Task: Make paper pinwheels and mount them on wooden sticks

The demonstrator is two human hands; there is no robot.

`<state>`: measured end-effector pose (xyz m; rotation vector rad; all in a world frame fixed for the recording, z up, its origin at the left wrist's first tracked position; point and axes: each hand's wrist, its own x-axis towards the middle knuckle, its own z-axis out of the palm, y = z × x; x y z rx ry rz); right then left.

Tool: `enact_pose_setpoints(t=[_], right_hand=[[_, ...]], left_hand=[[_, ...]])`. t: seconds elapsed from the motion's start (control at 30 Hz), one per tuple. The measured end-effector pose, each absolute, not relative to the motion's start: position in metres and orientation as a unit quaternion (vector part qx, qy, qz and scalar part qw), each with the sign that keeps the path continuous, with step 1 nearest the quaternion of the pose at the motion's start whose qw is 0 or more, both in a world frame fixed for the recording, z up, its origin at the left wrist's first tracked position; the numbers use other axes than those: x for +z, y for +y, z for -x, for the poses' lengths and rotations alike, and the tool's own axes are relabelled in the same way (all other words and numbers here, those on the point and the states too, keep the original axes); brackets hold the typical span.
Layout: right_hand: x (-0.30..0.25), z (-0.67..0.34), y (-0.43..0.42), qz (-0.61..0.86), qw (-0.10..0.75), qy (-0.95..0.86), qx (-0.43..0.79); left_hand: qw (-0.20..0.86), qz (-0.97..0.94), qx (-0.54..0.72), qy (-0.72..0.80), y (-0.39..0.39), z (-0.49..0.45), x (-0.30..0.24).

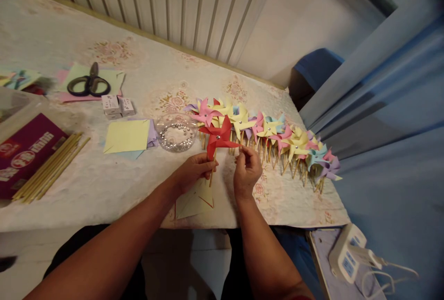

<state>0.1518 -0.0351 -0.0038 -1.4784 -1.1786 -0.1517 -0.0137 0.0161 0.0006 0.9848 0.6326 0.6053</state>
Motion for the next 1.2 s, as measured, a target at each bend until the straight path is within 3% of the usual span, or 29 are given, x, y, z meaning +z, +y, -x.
enact_pose_setpoints(t=[0.43,1.2], right_hand=[[-0.0036,-0.1503,-0.0312,0.629,0.673,-0.386,0.049],[-0.0056,-0.1465,-0.0317,0.630,0.652,-0.403,0.122]], left_hand=[[0.802,-0.444,0.276,0.289,0.0157,0.0151,0.0006],[0.780,-0.507,0.287,0.227,0.0156,0.0163,-0.0011]])
